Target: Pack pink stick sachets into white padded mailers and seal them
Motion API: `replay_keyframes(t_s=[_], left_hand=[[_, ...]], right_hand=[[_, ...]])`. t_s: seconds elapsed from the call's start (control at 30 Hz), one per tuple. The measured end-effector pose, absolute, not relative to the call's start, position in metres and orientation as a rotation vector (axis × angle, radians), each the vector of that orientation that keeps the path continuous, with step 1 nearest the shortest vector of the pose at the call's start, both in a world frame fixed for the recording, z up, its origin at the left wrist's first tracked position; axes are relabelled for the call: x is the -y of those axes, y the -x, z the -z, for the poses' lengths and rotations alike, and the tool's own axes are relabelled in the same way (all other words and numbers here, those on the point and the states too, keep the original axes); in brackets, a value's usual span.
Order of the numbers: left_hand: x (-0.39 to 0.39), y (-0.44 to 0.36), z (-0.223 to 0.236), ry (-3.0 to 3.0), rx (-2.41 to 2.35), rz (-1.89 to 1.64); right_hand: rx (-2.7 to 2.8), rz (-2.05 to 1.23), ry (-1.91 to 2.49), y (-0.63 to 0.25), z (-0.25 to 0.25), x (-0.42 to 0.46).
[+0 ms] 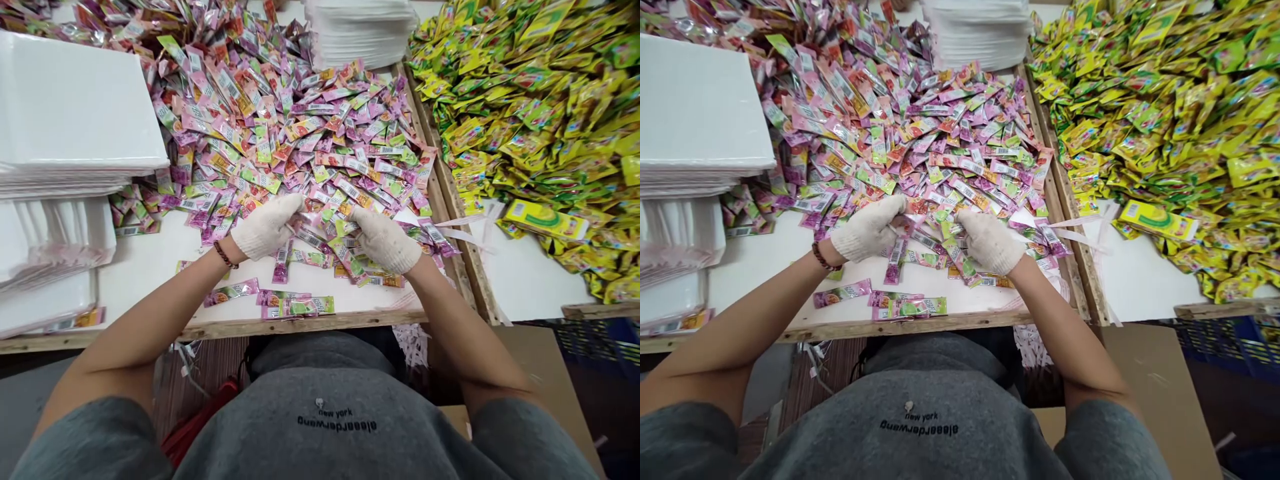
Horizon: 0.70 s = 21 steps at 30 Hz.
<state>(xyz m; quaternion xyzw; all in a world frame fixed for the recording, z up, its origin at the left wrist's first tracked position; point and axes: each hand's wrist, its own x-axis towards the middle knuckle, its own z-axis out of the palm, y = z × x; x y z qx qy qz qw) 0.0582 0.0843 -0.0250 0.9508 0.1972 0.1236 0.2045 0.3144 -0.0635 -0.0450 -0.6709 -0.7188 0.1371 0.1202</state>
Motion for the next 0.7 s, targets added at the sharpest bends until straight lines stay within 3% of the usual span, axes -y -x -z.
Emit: replay_keyframes(t_s=[0.17,0.3,0.37,0.53,0.7], left_hand=[[-0.065,-0.059,0.015,-2.673,-0.635,-0.081],[-0.041,-0.070,0.031,-2.750,-0.574,0.317],[-0.035,-0.075,0.041,-2.740,-0.559,0.344],[-0.042,-0.079,0.042,-2.280,-0.562,-0.340],[-0.050,-0.063,0.015,-1.758,-0.830,-0.639]], right_hand=[[2.043,-0.552,2.121,-0.296,0.029,0.055],[2.073,-0.740,2.358,-0.276,0.025,0.062],[2.071,-0.798,2.417,-0.271,0.028,0.066],[2.024,-0.712,2.234,-0.283,0.026,0.072],[1.883,-0.711,2.218,-0.282,0.013,0.065]])
